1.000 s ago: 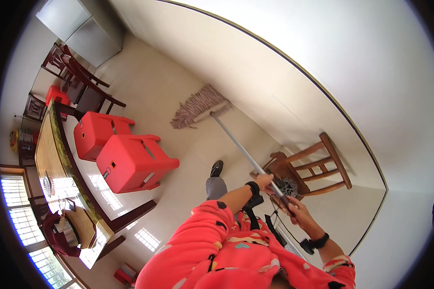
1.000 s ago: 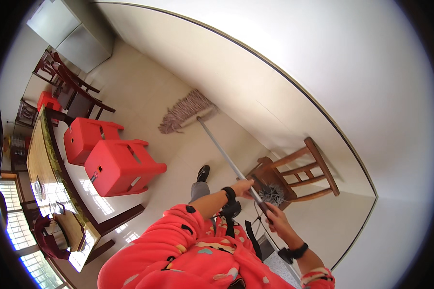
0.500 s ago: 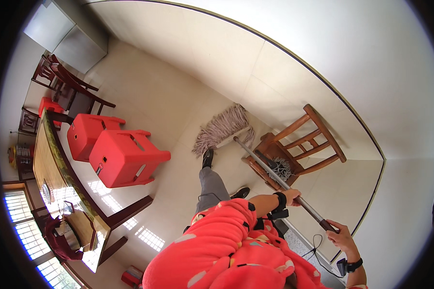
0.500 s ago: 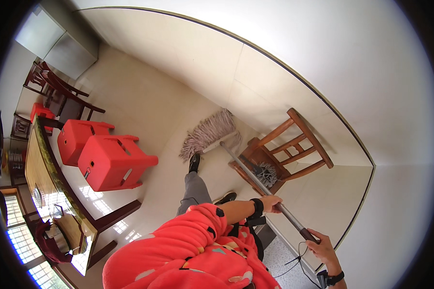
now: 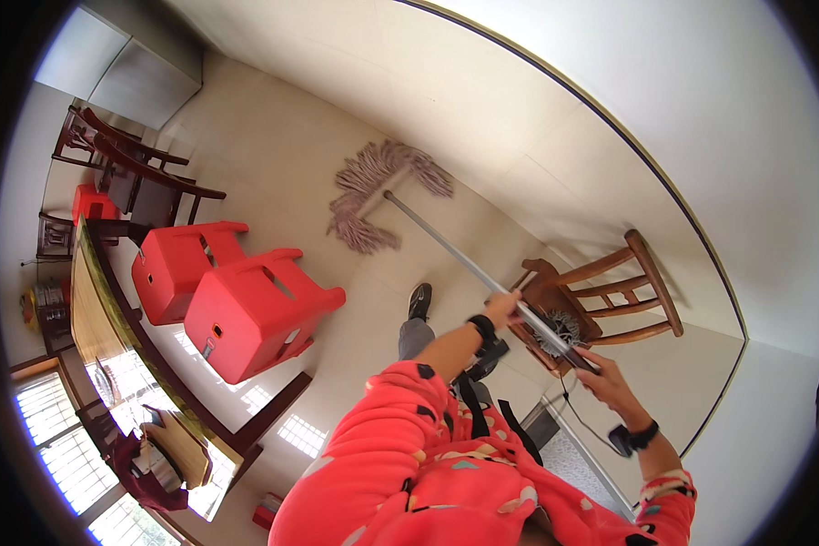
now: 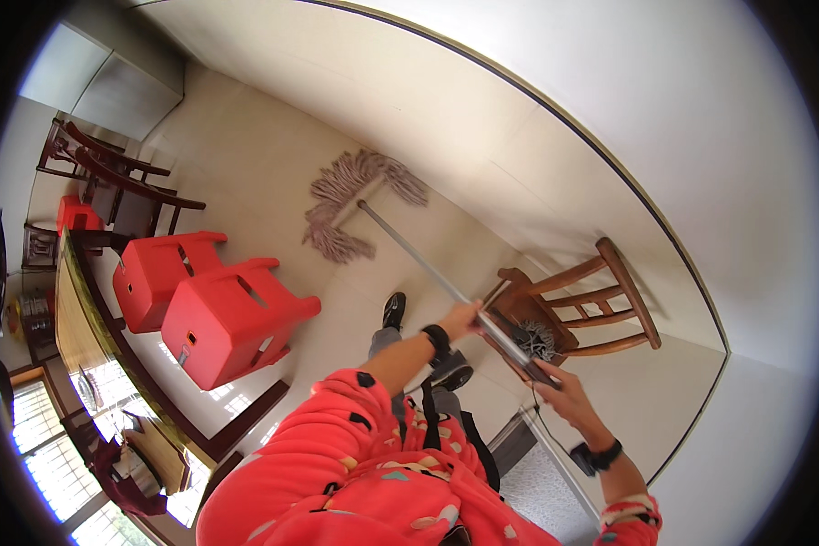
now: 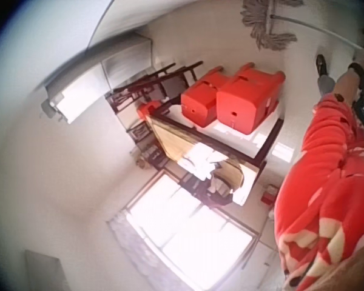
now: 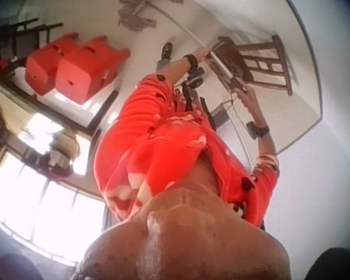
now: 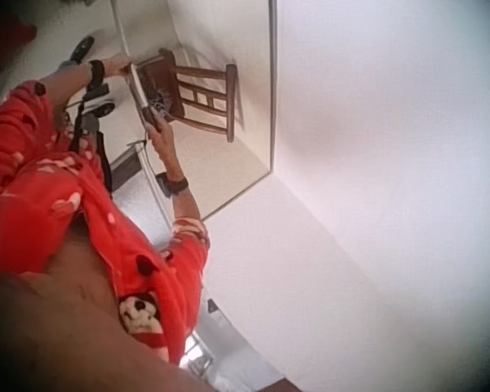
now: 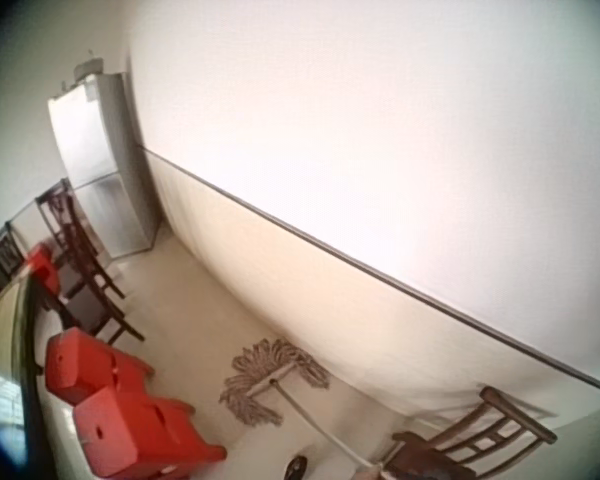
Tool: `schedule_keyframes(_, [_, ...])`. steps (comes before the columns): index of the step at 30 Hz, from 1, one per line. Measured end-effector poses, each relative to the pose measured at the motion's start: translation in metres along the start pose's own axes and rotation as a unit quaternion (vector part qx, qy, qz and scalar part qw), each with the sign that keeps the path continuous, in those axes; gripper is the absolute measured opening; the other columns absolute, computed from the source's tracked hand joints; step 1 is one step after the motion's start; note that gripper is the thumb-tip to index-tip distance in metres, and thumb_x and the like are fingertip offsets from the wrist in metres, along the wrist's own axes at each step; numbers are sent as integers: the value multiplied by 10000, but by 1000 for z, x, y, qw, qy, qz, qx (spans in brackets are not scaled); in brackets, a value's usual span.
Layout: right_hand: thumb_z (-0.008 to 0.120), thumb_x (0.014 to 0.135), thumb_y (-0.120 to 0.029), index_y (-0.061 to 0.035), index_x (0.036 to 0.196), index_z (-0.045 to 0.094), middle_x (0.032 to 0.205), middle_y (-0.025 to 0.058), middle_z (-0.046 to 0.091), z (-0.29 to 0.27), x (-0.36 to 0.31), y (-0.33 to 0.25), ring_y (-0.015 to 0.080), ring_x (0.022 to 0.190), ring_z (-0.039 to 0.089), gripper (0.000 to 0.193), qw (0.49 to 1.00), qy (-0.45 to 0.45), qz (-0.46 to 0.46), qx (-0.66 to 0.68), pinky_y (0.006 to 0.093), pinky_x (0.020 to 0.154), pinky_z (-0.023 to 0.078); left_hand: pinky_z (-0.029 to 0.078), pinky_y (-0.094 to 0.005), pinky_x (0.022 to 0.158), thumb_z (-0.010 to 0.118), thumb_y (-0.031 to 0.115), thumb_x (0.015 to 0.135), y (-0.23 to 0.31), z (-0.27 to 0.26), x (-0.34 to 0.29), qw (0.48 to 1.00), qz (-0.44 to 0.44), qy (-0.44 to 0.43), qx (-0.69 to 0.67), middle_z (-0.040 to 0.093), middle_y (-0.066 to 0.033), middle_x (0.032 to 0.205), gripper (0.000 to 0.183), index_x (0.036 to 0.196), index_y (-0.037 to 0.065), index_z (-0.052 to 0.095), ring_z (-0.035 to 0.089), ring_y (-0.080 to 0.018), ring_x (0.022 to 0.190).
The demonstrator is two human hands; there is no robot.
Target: The person mops the tiled floor using a string mop, moving around red plastic stools and a wooden chair. They briefly reposition the wooden chair to access the area underneath before continuing to mop the remaining floor space.
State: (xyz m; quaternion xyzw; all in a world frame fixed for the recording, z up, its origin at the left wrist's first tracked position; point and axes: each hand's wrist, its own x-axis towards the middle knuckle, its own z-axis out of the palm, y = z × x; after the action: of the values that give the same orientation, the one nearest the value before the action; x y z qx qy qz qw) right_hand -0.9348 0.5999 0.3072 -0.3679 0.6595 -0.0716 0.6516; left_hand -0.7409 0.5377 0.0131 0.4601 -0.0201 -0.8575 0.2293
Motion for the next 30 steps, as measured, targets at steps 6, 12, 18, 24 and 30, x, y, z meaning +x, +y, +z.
schedule_keyframes(6, [518, 850, -210, -38, 1232, 436, 910, 87, 566, 150, 182, -78, 168, 831, 548, 427, 985, -76, -138, -64, 297, 737, 438, 527, -413, 649, 449, 282, 935, 161, -145, -26, 976, 78, 181, -93, 556, -148, 884, 284, 1055, 25, 437, 600, -269, 768])
schedule_keyframes(12, [418, 861, -197, -115, 1273, 360, 626, 44, 465, 257, 258, -162, 130, 408, 424, 424, 978, -152, -125, 63, 287, 361, 326, 545, -440, 681, 413, 263, 950, 244, -203, -91, 958, 171, 224, -45, 550, -182, 914, 311, 1100, -7, 375, 608, -319, 782])
schedule_keyframes(18, [362, 896, -178, -191, 1379, 262, 682, 9, 425, 224, 229, -120, 75, 433, 353, 494, 974, -161, -157, -3, 229, 351, 283, 546, -427, 663, 447, 222, 927, 186, -172, -80, 966, 147, 214, -5, 572, -158, 864, 275, 1081, 1, 389, 612, -300, 790])
schedule_keyframes(24, [413, 862, -202, -109, 1361, 324, 811, 79, 526, 106, 107, 19, 143, 697, 517, 515, 967, -87, -213, -108, 291, 629, 430, 515, -445, 742, 563, 182, 850, 28, -65, -50, 994, -30, 56, -84, 577, -130, 840, 174, 916, 35, 499, 597, -294, 784])
schedule_keyframes(30, [481, 864, -176, -58, 1318, 367, 1107, 125, 569, 5, -81, 118, 240, 916, 569, 483, 990, -35, -67, -115, 330, 805, 443, 492, -443, 822, 611, 314, 837, -104, 71, -81, 950, -269, -71, 139, 589, -144, 952, 343, 983, 22, 505, 583, -294, 898])
